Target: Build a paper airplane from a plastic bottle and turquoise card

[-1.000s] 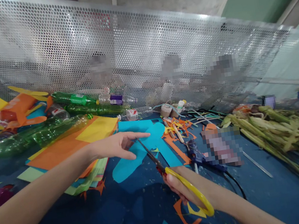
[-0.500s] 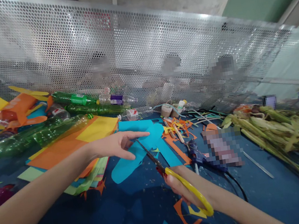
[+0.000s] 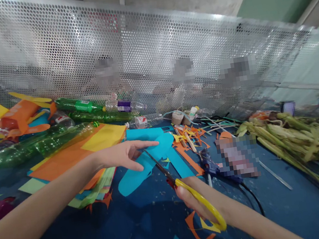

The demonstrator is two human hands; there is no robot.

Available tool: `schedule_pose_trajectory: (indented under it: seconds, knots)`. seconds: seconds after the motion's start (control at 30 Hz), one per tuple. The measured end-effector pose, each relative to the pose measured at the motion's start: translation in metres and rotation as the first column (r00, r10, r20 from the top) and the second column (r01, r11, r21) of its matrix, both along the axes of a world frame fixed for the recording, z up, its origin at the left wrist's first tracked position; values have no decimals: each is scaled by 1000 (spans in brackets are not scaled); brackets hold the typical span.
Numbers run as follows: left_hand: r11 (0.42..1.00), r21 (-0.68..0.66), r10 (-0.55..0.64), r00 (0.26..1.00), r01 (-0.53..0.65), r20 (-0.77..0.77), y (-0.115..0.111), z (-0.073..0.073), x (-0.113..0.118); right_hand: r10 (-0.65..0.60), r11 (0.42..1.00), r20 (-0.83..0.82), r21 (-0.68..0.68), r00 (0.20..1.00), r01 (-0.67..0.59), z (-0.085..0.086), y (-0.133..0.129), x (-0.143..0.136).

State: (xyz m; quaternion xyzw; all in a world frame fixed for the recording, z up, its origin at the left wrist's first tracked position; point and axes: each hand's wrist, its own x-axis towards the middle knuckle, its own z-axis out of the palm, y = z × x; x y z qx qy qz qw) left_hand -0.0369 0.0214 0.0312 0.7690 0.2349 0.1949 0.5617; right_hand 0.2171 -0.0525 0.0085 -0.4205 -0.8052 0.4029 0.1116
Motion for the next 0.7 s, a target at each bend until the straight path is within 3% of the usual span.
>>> schedule_pose_trajectory:
  seconds: [0.43,0.7]
  knots:
    - [999,-41,-19,1000,19,-15,0,2,0,-12,998,2,64,1000,12,-4,4,0]
    - [999,-13,29,996,-30,-80,0,1,-1,-15,995,45,95,999,11,-3,5,0]
